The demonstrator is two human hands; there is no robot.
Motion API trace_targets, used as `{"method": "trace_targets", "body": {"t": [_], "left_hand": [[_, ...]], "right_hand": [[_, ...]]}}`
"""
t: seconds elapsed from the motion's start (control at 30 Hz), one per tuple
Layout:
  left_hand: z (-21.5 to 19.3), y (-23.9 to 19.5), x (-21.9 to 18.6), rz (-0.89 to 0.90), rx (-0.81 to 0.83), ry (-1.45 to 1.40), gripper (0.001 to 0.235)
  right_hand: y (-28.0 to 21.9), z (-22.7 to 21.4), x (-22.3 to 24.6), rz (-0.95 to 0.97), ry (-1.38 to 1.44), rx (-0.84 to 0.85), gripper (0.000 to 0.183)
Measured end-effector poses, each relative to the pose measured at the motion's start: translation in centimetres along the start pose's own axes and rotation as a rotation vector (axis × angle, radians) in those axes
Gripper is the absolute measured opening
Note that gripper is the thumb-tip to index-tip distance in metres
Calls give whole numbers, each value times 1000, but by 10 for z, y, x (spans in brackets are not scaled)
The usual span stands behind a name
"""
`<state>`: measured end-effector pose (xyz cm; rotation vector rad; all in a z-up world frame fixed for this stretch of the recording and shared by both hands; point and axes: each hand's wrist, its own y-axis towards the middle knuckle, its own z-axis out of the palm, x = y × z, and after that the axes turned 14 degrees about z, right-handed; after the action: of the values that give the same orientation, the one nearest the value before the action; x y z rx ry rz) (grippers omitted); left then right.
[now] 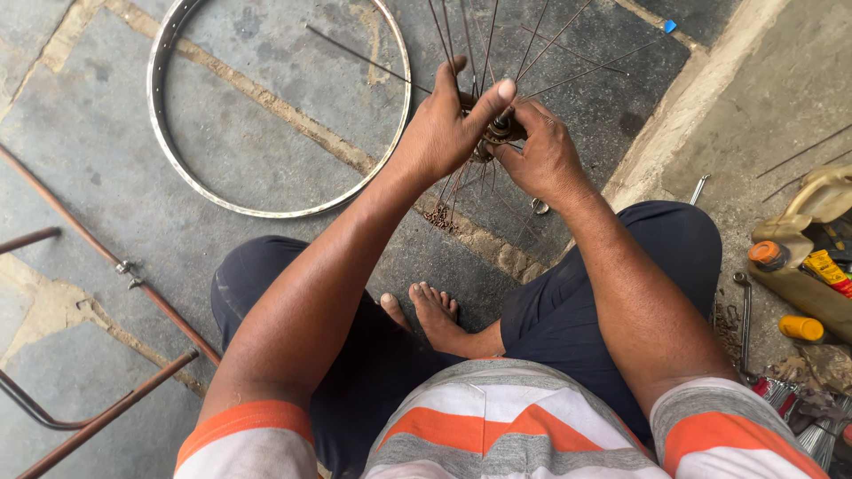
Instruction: The person sits on the floor and assembles a bicycle wheel by inserting spokes into the hub. They manipulate the spokes and hub by hand, arranging the spokes and tightening the hub components to secure the assembly.
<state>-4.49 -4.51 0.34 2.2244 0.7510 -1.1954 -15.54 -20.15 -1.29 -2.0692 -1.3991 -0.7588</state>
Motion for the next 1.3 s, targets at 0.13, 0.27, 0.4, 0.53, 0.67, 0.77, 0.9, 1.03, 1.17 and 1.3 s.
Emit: {"method": "trace_targets", "body": {"t": [0.13,0.27,0.4,0.53,0.67,0.77,0.9,1.03,1.17,1.3], "left_hand": [[-5,-8,-18,65,135,399,107],[-5,-14,-34,100,89,715,104],[-8,-18,-42,258,-92,684,82],[-11,-16,-38,142,35,537,26],[-5,-19,-18,90,84,574,27],[3,-16,1,123,71,506,18],[20,-24,23,114,161,534,13],[21,-22,25,-68,404,626,18],[11,-18,16,-107,212,369,17],[2,-7,7,-16,-12,102,31]], "right_hand": [[0,3,-8,-98,65,-130,54],[2,3,-12,-162,4,-261,59],[9,-4,-17,-89,15,-219,53],[10,-6,-17,-121,13,-203,56],[5,-6,-13,-121,49,-160,57],[4,-9,-8,-215,37,-189,59],[0,-10,-8,-217,65,-185,58],[3,-16,-5,-210,128,-173,55],[2,-21,-5,-141,143,-113,51],[2,-16,-4,-170,89,-68,50]]}}
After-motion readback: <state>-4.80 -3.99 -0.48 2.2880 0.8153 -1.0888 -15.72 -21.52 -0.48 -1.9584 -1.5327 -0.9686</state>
